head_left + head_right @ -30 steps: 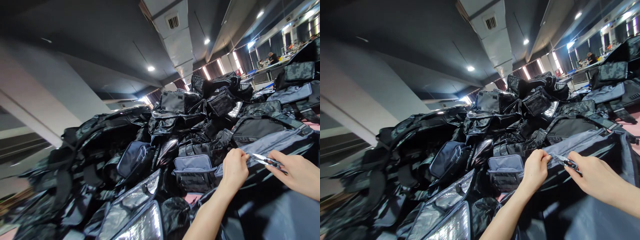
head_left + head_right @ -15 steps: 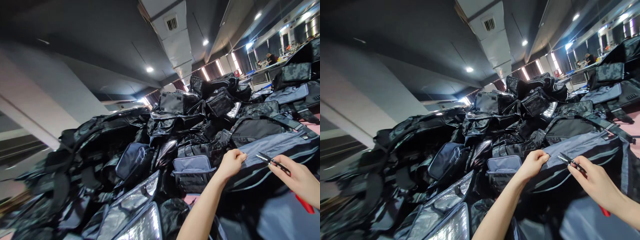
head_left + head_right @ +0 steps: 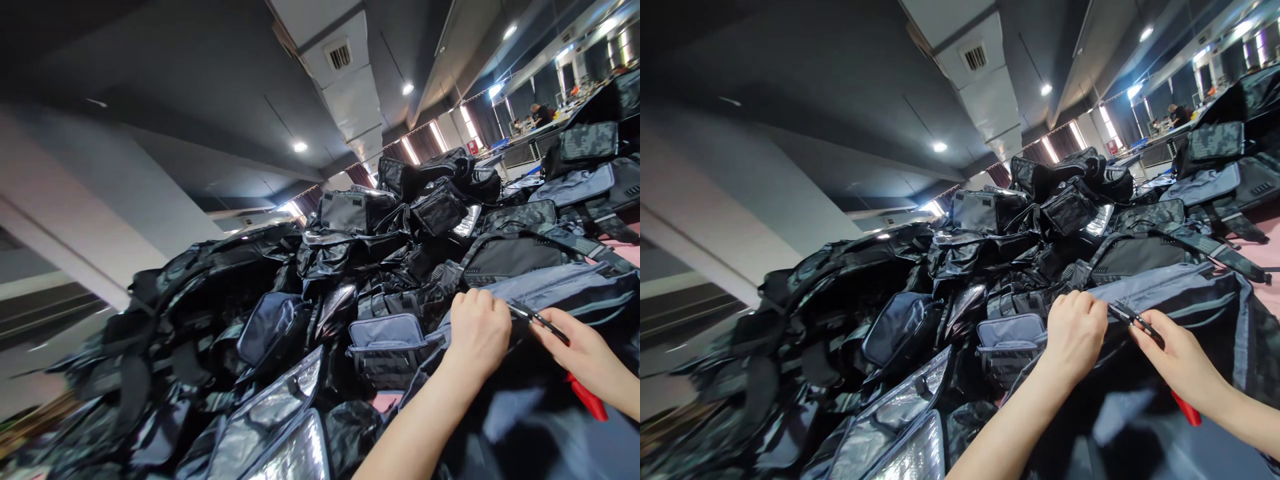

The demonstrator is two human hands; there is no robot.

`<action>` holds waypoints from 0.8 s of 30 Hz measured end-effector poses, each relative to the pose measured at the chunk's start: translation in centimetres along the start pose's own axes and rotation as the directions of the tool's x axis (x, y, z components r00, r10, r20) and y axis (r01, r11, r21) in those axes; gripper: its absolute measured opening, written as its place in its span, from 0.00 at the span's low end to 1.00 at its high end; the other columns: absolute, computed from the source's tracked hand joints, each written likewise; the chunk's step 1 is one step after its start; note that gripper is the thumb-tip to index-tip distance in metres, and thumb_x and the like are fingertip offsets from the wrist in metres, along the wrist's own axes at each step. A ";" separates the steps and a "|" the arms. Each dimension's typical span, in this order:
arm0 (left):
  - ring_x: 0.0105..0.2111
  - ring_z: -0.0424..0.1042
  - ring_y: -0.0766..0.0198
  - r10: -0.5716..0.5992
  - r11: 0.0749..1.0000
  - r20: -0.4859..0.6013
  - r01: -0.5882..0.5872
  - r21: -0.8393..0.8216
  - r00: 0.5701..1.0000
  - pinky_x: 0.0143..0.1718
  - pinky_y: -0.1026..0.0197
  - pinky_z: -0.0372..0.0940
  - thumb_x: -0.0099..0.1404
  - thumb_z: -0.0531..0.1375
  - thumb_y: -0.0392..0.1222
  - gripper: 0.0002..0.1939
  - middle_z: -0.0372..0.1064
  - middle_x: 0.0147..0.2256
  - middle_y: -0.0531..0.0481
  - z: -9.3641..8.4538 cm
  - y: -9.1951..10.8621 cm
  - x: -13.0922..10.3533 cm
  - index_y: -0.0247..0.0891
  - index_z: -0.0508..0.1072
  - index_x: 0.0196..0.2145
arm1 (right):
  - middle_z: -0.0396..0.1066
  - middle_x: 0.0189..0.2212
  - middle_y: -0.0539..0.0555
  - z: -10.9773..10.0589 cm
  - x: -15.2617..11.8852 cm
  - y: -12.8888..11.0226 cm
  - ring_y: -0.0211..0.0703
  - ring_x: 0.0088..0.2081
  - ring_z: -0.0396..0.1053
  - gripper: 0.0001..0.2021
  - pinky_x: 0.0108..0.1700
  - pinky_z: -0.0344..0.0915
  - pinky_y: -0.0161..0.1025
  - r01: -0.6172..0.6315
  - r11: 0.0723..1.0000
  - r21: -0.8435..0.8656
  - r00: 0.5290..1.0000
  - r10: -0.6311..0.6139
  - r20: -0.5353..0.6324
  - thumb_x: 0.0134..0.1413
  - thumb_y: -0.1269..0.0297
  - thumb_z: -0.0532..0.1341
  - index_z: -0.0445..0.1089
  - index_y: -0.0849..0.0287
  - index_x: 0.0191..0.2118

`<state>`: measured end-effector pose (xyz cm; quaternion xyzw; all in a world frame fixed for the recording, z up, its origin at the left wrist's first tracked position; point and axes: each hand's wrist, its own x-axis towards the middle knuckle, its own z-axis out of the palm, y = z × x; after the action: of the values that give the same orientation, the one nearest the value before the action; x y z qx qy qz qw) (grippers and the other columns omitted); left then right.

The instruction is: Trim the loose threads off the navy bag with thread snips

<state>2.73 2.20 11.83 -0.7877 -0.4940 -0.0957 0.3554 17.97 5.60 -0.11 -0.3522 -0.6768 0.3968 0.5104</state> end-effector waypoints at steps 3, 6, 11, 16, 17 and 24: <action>0.27 0.66 0.58 0.048 0.995 0.011 -0.048 0.083 0.999 0.27 0.58 0.55 0.65 0.57 0.33 0.11 0.64 0.25 0.48 -0.5 0.6 0.9 0.35 0.66 0.24 | 0.66 0.26 0.49 -0.1 0.3 -0.2 0.35 0.23 0.60 0.19 0.22 0.58 0.32 0.052 0.995 -0.084 0.999 -0.052 0.007 0.64 0.45 0.52 0.63 0.59 0.38; 0.26 0.65 0.60 0.085 0.990 -0.040 -0.080 0.112 0.996 0.28 0.58 0.55 0.64 0.57 0.32 0.11 0.63 0.24 0.49 -0.3 0.5 0.9 0.36 0.65 0.24 | 0.65 0.22 0.47 -0.1 0.6 -0.2 0.36 0.20 0.62 0.18 0.22 0.58 0.32 0.186 0.943 -0.276 0.978 -0.206 -0.046 0.65 0.47 0.49 0.62 0.58 0.36; 0.24 0.62 0.62 0.130 0.988 -0.199 -0.110 0.106 0.971 0.28 0.58 0.53 0.64 0.54 0.31 0.10 0.62 0.24 0.51 1.2 -0.5 -0.1 0.37 0.64 0.24 | 0.64 0.19 0.49 0.5 1.0 -0.2 0.39 0.16 0.64 0.19 0.17 0.49 0.34 0.333 0.604 -0.724 0.853 -0.520 -0.042 0.71 0.55 0.43 0.61 0.59 0.34; 0.26 0.66 0.64 0.012 0.995 -0.220 -0.032 -0.090 0.975 0.29 0.61 0.56 0.64 0.55 0.31 0.09 0.67 0.26 0.51 2.4 -1.4 -0.9 0.37 0.68 0.26 | 0.65 0.21 0.49 0.3 1.4 -0.5 0.38 0.18 0.64 0.17 0.20 0.50 0.34 0.391 0.548 -0.740 0.812 -0.583 -0.002 0.71 0.57 0.44 0.63 0.60 0.37; 0.28 0.67 0.65 -0.067 0.979 -0.177 0.031 -0.200 0.982 0.29 0.62 0.58 0.64 0.56 0.32 0.08 0.69 0.28 0.51 2.5 -1.7 -1.0 0.37 0.70 0.28 | 0.65 0.20 0.48 0.1 1.4 -0.6 0.38 0.18 0.64 0.16 0.21 0.51 0.34 0.398 0.603 -0.691 0.839 -0.544 0.009 0.71 0.57 0.44 0.62 0.59 0.37; 0.28 0.70 0.67 -0.362 0.649 0.186 0.390 -0.653 0.914 0.31 0.66 0.63 0.60 0.60 0.34 0.04 0.73 0.28 0.52 1.8 -3.5 -1.7 0.37 0.75 0.30 | 0.61 0.16 0.46 -0.5 1.3 -2.2 0.40 0.17 0.62 0.17 0.21 0.47 0.36 0.341 0.737 -0.584 0.939 -0.293 0.179 0.69 0.53 0.44 0.59 0.56 0.33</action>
<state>-1.40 3.14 11.27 -0.7441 -0.5837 -0.3248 0.0064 17.99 5.88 2.46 -0.3614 -0.8364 0.0789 0.4045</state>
